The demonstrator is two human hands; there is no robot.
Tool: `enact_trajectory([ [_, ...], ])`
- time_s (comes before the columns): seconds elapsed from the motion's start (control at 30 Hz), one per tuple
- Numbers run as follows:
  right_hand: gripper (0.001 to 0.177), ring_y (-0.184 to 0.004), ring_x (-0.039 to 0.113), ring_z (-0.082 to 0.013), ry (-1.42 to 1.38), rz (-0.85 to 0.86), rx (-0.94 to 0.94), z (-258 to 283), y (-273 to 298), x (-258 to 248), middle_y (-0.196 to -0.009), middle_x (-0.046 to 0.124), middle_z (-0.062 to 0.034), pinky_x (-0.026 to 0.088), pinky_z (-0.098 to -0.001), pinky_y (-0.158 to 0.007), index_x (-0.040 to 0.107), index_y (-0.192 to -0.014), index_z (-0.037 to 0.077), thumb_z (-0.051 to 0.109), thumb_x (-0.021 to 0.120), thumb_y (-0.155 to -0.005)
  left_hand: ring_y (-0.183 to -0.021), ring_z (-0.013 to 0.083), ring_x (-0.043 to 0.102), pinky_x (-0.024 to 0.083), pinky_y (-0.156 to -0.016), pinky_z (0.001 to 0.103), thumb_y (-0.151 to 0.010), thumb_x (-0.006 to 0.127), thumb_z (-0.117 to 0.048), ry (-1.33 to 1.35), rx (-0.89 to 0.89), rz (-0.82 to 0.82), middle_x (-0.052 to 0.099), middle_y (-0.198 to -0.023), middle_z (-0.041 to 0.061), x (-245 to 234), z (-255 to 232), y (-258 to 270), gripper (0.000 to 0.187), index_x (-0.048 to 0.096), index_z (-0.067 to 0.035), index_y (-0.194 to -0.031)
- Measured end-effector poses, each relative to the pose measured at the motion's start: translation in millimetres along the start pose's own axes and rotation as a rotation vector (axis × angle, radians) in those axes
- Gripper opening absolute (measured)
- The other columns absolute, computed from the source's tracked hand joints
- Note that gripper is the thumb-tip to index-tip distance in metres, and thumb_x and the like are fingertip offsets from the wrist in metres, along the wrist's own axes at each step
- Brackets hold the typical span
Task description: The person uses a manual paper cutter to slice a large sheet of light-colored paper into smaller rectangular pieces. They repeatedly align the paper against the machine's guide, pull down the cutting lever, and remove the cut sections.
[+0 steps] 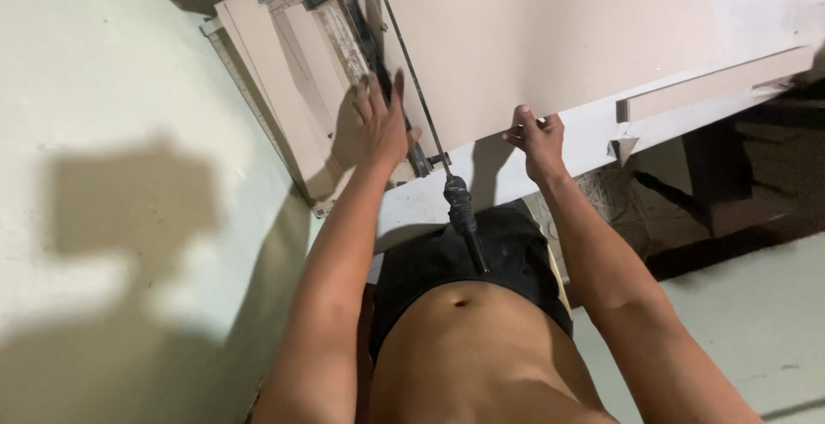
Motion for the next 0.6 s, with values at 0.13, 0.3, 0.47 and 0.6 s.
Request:
enact_trajectory([
  [0.13,0.035,-0.071,0.074,-0.0198,0.021,-0.055,0.028,0,1,1,-0.087,0.066,-0.0063,0.072,-0.0425,-0.074,0.057,-0.122,0.003,0.027,0.072,-0.101,-0.156,0.0491,-0.002,0.012,-0.122,0.071,-0.085,0.085,-0.043,-0.09,-0.103,0.11,-0.006,-0.167,0.03,12,0,-24,0.122,-0.004,-0.019,-0.166],
  [0.3,0.049,-0.077,0.074,-0.0242,0.079,-0.075,0.07,14,7,5,-0.093,0.068,-0.0102,0.07,-0.0505,-0.073,0.054,-0.13,0.001,0.034,0.074,-0.101,-0.154,0.0523,0.0,0.013,-0.118,0.075,-0.084,0.086,-0.032,-0.151,-0.137,0.132,-0.01,-0.165,0.034,12,-2,-28,0.121,-0.001,-0.009,-0.165],
  [0.47,0.056,-0.063,0.075,-0.0196,1.25,0.367,0.096,100,73,48,-0.078,0.078,-0.0083,0.061,-0.0358,-0.064,0.074,-0.112,0.007,0.054,0.043,-0.107,-0.156,0.039,0.006,0.021,-0.119,0.067,-0.08,0.079,-0.065,-0.456,-0.241,0.252,-0.013,-0.167,0.021,22,7,-38,0.136,-0.014,-0.009,-0.162],
  [0.6,0.055,-0.064,0.075,-0.0277,1.209,0.448,-0.04,173,215,112,-0.092,0.079,-0.0198,0.06,-0.0336,-0.045,0.041,-0.15,0.016,0.004,0.041,-0.097,-0.156,0.0419,0.003,0.02,-0.12,0.068,-0.084,0.077,-0.062,-0.45,-0.215,0.272,-0.019,-0.165,0.023,36,12,-37,0.133,-0.017,-0.006,-0.161],
])
Point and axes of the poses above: each hand's wrist, its own y-axis away from the middle knuckle, its own x-axis out of the palm, z = x × y, the point moved 6 cm from there along -y, towards the middle knuckle
